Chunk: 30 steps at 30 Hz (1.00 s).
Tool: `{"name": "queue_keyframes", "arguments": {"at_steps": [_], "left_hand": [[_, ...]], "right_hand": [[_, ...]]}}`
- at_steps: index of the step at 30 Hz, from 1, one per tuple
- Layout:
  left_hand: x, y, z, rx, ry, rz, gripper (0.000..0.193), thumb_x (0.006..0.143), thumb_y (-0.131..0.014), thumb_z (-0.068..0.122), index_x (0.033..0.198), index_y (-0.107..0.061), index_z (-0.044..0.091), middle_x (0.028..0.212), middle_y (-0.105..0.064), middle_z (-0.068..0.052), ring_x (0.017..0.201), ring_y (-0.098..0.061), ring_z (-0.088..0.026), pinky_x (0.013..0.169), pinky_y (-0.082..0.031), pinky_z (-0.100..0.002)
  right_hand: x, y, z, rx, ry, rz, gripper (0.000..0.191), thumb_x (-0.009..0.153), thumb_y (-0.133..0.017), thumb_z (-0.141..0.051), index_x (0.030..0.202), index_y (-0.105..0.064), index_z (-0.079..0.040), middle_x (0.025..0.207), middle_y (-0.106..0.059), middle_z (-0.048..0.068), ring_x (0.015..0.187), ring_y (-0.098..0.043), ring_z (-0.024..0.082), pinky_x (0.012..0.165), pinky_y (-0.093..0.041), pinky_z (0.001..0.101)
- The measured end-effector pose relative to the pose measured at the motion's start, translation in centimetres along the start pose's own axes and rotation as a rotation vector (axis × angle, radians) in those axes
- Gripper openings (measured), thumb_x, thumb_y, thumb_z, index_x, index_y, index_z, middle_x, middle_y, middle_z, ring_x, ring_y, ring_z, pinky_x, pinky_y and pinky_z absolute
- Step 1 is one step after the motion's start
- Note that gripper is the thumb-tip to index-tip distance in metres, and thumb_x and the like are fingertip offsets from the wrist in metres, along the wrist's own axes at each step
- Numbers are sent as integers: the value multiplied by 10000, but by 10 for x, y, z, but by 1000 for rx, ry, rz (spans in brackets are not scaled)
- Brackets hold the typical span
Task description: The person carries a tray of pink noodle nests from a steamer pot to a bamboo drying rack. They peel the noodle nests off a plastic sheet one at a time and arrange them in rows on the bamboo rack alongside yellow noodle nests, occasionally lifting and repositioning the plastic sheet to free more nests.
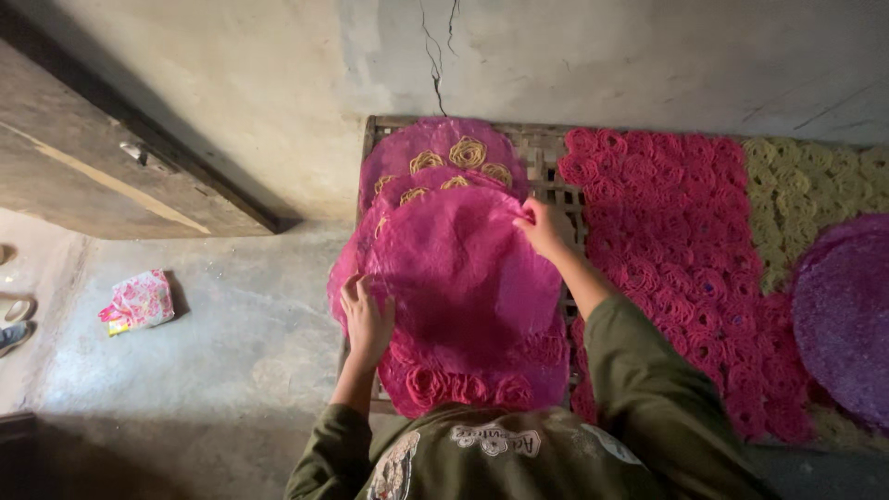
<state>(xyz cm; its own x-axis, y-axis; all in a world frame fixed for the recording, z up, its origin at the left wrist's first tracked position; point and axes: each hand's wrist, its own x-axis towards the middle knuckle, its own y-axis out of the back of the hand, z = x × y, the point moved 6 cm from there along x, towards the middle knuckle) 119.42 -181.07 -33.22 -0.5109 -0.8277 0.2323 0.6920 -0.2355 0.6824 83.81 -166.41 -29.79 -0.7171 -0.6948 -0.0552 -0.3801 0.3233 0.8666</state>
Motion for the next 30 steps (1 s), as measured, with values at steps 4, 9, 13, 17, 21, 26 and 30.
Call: {"name": "queue_keyframes", "arguments": {"at_steps": [4,9,13,17,21,26,30], "left_hand": [[-18,10,0,19,52,25,641,767,-777,166,1349,-527,70,1379,-467,-226,1292,-433,-462,1093,-381,-548],[-61,2,0,127,98,38,565,798,-773,195,1293,-544,48,1371,-495,-220,1273,-454,-441,1081,-394,-546],[-97,-4,2,174,176,76,542,820,-766,212,1301,-573,56,1388,-525,-189,1249,-489,-428,1037,-433,-530],[-110,-8,14,241,213,124,509,842,-749,250,1296,-595,81,1391,-529,-169,1258,-502,-422,1010,-438,-545],[-97,-6,24,270,239,184,452,870,-729,313,1270,-632,126,1377,-533,-172,1281,-487,-419,1009,-430,-563],[-48,6,20,345,386,151,418,924,-703,383,1275,-643,165,1388,-537,-164,1290,-486,-400,1038,-424,-575],[-8,7,19,271,380,11,551,868,-730,418,1322,-598,136,1324,-554,-205,1243,-504,-435,996,-426,-597]], "right_hand": [[-38,74,54,241,-25,281,223,1015,-655,-254,1135,-628,-67,890,-707,70,754,-695,258,662,-551,420],[-125,212,233,-69,-478,629,227,1047,-655,-242,1168,-643,-51,938,-701,102,811,-675,268,716,-537,438],[-236,276,352,-191,-930,687,215,1052,-659,-227,1173,-658,-50,965,-701,108,834,-675,255,738,-540,420],[-337,290,395,-269,-1218,678,204,1056,-664,-212,1178,-672,-49,991,-701,114,858,-676,241,760,-542,402],[-358,282,389,-353,-1152,795,195,1061,-668,-197,1183,-687,-47,1018,-701,120,881,-676,228,781,-545,384],[-293,226,282,-255,-348,1008,184,1066,-674,-178,1189,-705,-46,1051,-701,127,909,-677,211,808,-548,361],[-218,105,142,277,152,521,176,1071,-679,-163,1194,-719,-44,1077,-701,133,933,-678,198,830,-551,343]]}}
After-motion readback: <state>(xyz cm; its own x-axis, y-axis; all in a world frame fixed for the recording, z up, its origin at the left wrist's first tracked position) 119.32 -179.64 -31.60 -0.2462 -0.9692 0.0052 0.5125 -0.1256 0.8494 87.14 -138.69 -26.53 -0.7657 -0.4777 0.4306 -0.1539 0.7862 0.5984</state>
